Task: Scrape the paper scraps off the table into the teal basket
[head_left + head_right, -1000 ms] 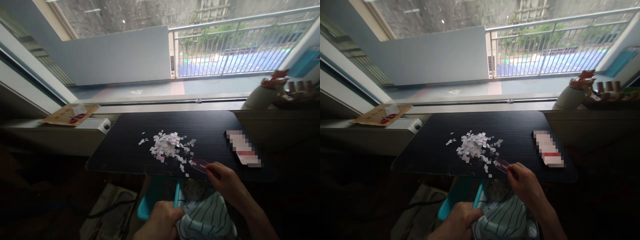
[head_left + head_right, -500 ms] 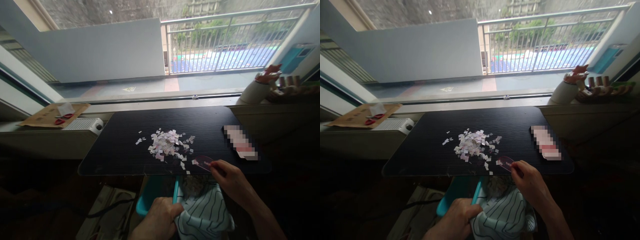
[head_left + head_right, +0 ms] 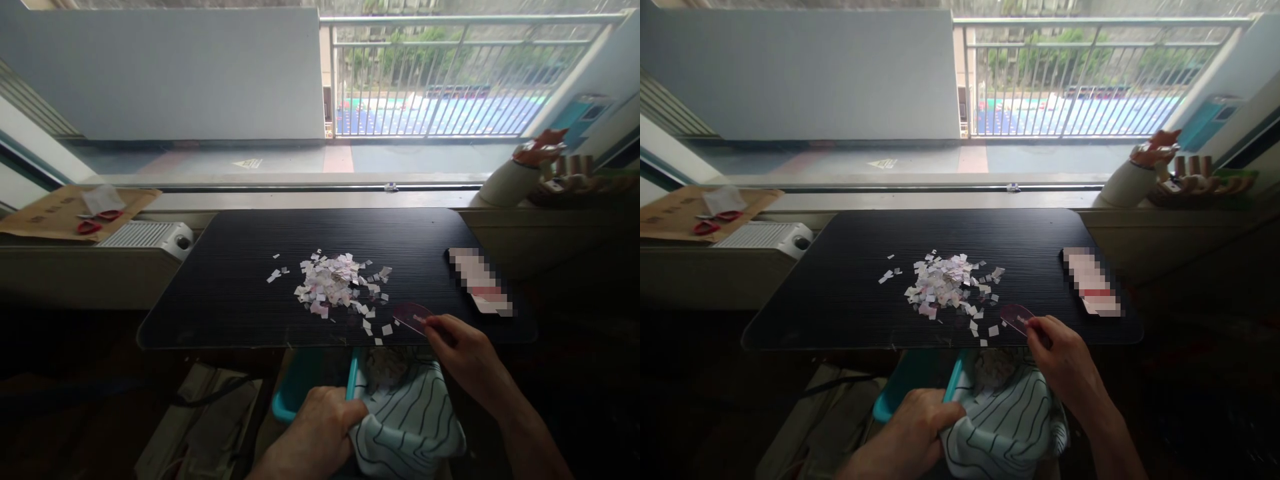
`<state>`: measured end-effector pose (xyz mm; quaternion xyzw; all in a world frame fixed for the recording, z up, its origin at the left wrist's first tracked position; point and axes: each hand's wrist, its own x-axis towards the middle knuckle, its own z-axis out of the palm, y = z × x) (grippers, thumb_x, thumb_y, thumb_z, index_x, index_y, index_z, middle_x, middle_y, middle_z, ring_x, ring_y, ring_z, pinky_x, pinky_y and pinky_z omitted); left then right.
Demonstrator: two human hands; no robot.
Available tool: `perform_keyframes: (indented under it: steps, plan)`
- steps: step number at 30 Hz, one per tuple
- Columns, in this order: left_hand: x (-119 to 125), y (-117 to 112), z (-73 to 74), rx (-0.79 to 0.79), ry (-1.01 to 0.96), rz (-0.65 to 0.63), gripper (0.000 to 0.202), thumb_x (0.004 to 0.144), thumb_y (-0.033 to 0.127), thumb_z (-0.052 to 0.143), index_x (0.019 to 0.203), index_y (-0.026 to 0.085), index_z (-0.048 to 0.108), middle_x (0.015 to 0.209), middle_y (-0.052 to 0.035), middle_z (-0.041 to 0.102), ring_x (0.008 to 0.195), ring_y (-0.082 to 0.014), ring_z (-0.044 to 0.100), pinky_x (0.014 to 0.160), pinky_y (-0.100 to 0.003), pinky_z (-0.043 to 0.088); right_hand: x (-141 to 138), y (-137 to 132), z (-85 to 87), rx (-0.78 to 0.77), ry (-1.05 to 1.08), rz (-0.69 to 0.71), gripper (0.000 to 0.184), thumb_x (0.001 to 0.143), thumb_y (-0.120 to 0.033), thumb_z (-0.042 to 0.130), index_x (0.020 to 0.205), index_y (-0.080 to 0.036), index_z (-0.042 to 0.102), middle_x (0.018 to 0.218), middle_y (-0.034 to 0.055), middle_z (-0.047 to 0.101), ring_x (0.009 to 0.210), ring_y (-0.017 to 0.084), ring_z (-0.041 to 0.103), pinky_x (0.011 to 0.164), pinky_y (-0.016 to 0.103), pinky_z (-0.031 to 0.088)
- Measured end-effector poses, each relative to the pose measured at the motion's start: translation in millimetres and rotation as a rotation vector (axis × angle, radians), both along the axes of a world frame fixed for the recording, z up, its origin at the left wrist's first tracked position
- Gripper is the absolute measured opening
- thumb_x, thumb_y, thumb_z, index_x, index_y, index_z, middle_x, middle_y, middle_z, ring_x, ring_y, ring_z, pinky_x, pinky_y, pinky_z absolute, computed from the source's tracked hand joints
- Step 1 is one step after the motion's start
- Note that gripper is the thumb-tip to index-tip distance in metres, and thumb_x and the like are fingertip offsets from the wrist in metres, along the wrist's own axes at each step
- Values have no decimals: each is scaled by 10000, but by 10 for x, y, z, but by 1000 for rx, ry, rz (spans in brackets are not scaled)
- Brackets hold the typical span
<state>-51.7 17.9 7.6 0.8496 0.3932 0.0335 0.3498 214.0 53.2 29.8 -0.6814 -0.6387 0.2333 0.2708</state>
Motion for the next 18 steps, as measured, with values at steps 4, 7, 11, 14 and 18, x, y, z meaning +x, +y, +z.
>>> perform_keyframes:
  steps: [4, 7, 11, 14, 18]
  plan:
    - [-6, -27, -25, 23, 1, 4, 78, 764, 127, 624, 750, 201, 602, 719, 15, 619, 666, -160, 600, 576, -238, 340, -131, 94, 19, 27, 45, 63, 213, 888, -336, 507, 890, -193, 664, 834, 33, 658, 734, 163, 609, 671, 277, 458]
    - [-4, -40, -17, 15, -7, 5, 87, 762, 117, 628, 755, 200, 602, 728, 16, 624, 671, -158, 605, 581, -233, 342, -198, 134, 53, -8, 25, 104, 212, 886, -337, 513, 875, -190, 665, 793, 24, 645, 691, 157, 587, 648, 281, 441]
    - [-2, -33, 12, 17, -14, 2, 74, 778, 139, 640, 761, 202, 606, 728, 14, 626, 682, -167, 611, 581, -235, 341, -171, 88, 108, -21, -38, 67, 188, 877, -325, 527, 847, -191, 655, 802, 25, 644, 705, 162, 592, 657, 282, 433]
    - [2, -17, 20, 10, -21, 11, 84, 777, 132, 638, 752, 203, 601, 726, 12, 624, 667, -164, 604, 576, -236, 336, -189, 50, 120, -9, -4, 97, 196, 890, -329, 513, 853, -196, 652, 772, 13, 623, 655, 146, 566, 612, 269, 421]
    - [2, -15, 22, 6, -26, 16, 104, 774, 109, 612, 736, 203, 589, 726, 12, 622, 659, -160, 599, 570, -235, 332, -249, 68, 89, -29, 38, 159, 198, 897, -322, 507, 847, -203, 657, 767, 9, 617, 644, 140, 553, 597, 260, 419]
